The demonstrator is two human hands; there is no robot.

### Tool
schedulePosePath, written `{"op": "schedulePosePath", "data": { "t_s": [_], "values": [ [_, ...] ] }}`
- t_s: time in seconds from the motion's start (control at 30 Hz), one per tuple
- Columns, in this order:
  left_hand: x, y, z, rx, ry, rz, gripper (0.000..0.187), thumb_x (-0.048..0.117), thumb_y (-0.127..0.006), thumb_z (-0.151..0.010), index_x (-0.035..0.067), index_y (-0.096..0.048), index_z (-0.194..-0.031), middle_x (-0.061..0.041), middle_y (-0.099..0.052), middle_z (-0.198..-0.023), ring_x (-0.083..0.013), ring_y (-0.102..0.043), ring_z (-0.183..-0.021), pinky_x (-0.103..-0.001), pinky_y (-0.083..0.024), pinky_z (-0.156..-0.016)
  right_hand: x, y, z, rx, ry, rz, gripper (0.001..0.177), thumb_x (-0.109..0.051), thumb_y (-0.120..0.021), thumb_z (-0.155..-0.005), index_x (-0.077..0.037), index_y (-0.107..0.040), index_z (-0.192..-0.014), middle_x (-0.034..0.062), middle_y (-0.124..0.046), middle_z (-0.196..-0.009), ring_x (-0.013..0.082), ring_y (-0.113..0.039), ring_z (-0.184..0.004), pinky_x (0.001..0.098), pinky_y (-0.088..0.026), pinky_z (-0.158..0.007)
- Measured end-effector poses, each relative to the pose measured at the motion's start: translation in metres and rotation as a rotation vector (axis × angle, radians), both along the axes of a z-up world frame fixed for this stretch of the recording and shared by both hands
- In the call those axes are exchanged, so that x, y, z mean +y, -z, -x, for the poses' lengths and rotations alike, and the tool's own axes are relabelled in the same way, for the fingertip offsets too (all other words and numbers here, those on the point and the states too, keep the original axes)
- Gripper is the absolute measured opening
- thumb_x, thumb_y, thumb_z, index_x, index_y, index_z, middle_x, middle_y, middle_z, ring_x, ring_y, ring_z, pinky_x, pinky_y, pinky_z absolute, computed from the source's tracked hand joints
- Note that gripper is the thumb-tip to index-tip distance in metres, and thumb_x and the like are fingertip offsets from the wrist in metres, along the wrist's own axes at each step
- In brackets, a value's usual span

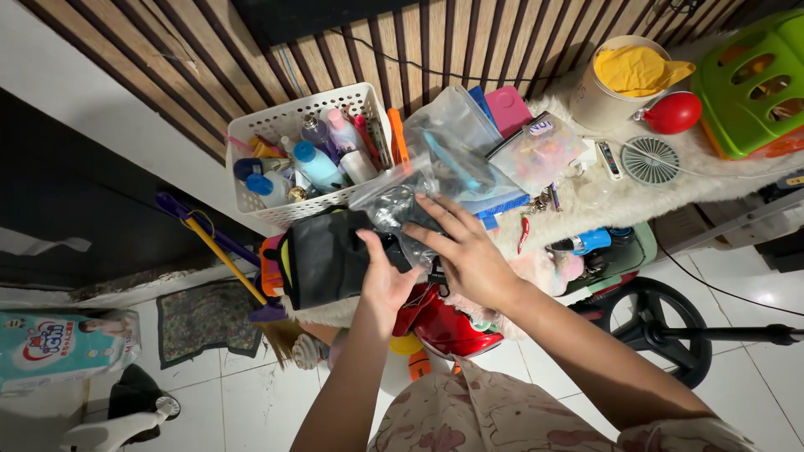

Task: The person sweeps the floor with a broom and dustpan, then organizes various items on a cluttered shelf. They handle a black pouch, a plastic bag, a pink box, a red ball, and a green container, arranging them neatly on the surface.

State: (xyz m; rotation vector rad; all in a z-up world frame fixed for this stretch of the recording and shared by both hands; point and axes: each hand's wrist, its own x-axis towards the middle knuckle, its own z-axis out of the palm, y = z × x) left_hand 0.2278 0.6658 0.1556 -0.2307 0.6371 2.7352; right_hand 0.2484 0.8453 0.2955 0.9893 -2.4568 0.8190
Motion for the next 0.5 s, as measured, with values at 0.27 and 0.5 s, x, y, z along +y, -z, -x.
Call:
{"op": "schedulePosePath", "data": {
  "t_s": [0.27, 0.5],
  "values": [
    [0.002, -0.006, -0.007, 0.018, 0.009, -0.022, 0.069, 0.051, -0.062, -0.094, 0.012, -0.046, -0.149, -0.006, -0.057, -0.144, -0.0245, -0.054, -0.134, -0.049, -0.043, -0.112, -0.002, 0.003, -0.005, -0.005, 0.010, -0.071, 0.057, 0.002, -0.069, -0.071, -0.014, -0.065, -0.126, 0.0162, -0.038, -0.160, 0.0451, -0.038, -0.144, 0.0557, -0.037, -0.112],
    [0.026, -0.046, 0.004, -0.078, -0.136, 0.156, 0.047, 0.020, -0.080, -0.087, 0.013, -0.064, -0.130, 0.000, -0.070, -0.119, -0.0159, -0.067, -0.108, -0.034, -0.053, -0.089, -0.006, -0.003, 0.002, -0.109, 0.078, -0.054, 0.063, 0.002, -0.068, -0.065, -0.010, -0.056, -0.126, 0.0157, -0.038, -0.161, 0.0459, -0.038, -0.143, 0.0568, -0.036, -0.113]
  ]
}}
